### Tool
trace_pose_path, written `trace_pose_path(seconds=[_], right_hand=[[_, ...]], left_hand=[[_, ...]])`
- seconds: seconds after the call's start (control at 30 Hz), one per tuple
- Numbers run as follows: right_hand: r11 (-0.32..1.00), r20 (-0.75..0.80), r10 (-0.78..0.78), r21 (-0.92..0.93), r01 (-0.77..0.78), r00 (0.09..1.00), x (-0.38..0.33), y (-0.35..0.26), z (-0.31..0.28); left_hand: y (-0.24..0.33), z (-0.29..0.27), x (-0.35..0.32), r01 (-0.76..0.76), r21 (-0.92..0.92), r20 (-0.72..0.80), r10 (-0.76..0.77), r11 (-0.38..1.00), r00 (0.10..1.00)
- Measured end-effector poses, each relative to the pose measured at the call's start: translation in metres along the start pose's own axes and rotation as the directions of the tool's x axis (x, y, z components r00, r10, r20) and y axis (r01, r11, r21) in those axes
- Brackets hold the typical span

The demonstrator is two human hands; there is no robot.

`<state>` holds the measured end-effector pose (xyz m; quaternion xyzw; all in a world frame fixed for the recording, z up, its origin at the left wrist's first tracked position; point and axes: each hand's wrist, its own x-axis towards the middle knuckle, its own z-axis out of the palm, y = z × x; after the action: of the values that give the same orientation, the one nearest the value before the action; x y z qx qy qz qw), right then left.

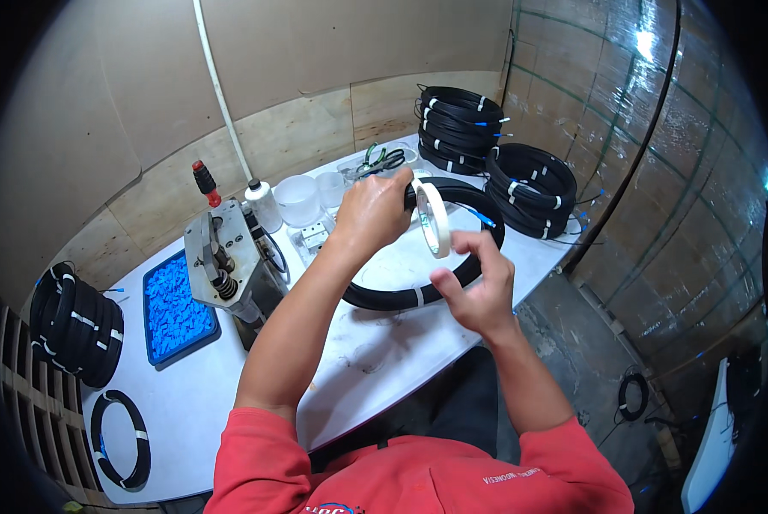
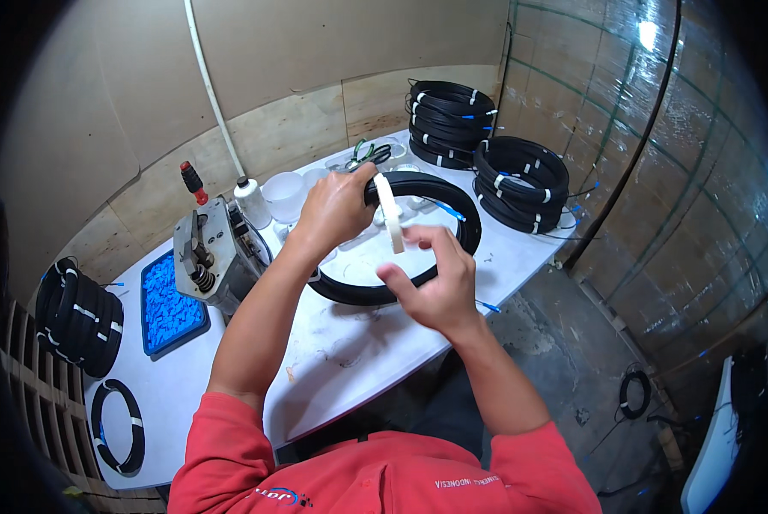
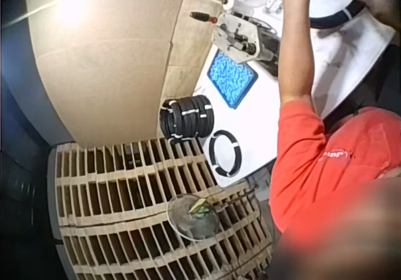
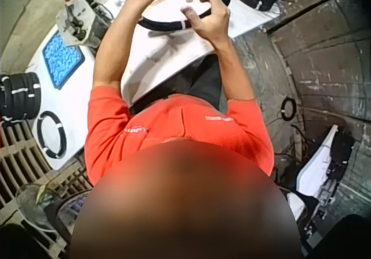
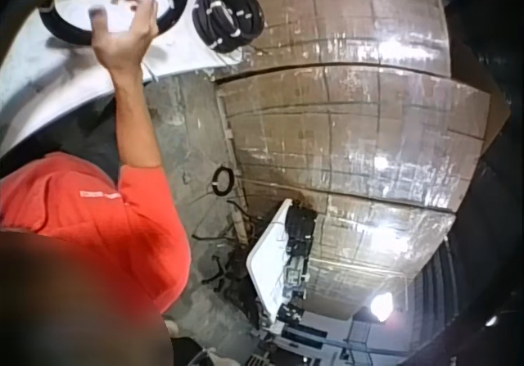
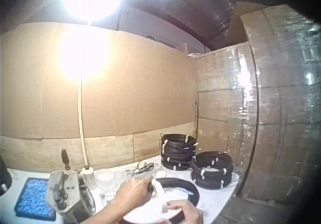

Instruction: Taping coiled cables and crimping wire connectors using a bench-top press machine.

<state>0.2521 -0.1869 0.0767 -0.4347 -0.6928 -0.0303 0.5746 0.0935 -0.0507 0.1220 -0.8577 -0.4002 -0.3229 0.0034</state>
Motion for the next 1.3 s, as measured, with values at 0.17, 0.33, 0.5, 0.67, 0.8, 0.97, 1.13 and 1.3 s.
trace_pose_path(seconds=[0.17,0.33,0.5,0.67,0.8,0.97,1.13,1.3], right_hand=[[0.965,0.026,0.19,0.181,-0.192,0.981,0.008,-0.017,0.015],[0.922,0.162,0.328,0.159,-0.353,0.931,0.002,0.001,0.019],[0.783,0.111,0.488,0.382,-0.49,0.866,0.033,0.032,0.042],[0.527,0.21,0.634,0.587,-0.614,0.745,0.043,0.028,0.049],[0.434,0.367,0.651,0.538,-0.723,0.664,0.047,0.017,0.04],[0.366,0.517,0.665,0.405,-0.838,0.54,0.059,0.015,0.029],[0.327,0.541,0.614,0.489,-0.809,0.575,0.072,0.008,0.024],[0.238,0.511,0.626,0.594,-0.768,0.589,0.086,0.006,0.02]], left_hand=[[-0.005,-0.002,0.003,-0.001,0.044,0.045,-0.001,0.999,0.999],[-0.009,-0.005,-0.001,0.037,0.049,0.039,-0.039,0.998,0.999],[0.003,-0.005,-0.001,-0.009,0.04,0.027,0.008,0.999,1.0],[0.0,0.0,-0.001,0.003,0.07,0.031,-0.005,0.998,1.0],[0.0,-0.004,-0.003,0.024,0.047,0.026,-0.025,0.999,0.999],[0.001,-0.006,0.0,0.03,0.06,0.054,-0.034,0.998,0.998],[-0.002,-0.009,0.007,0.06,0.066,0.125,-0.068,0.996,0.99],[-0.002,-0.005,0.011,0.079,0.069,0.124,-0.087,0.995,0.988]])
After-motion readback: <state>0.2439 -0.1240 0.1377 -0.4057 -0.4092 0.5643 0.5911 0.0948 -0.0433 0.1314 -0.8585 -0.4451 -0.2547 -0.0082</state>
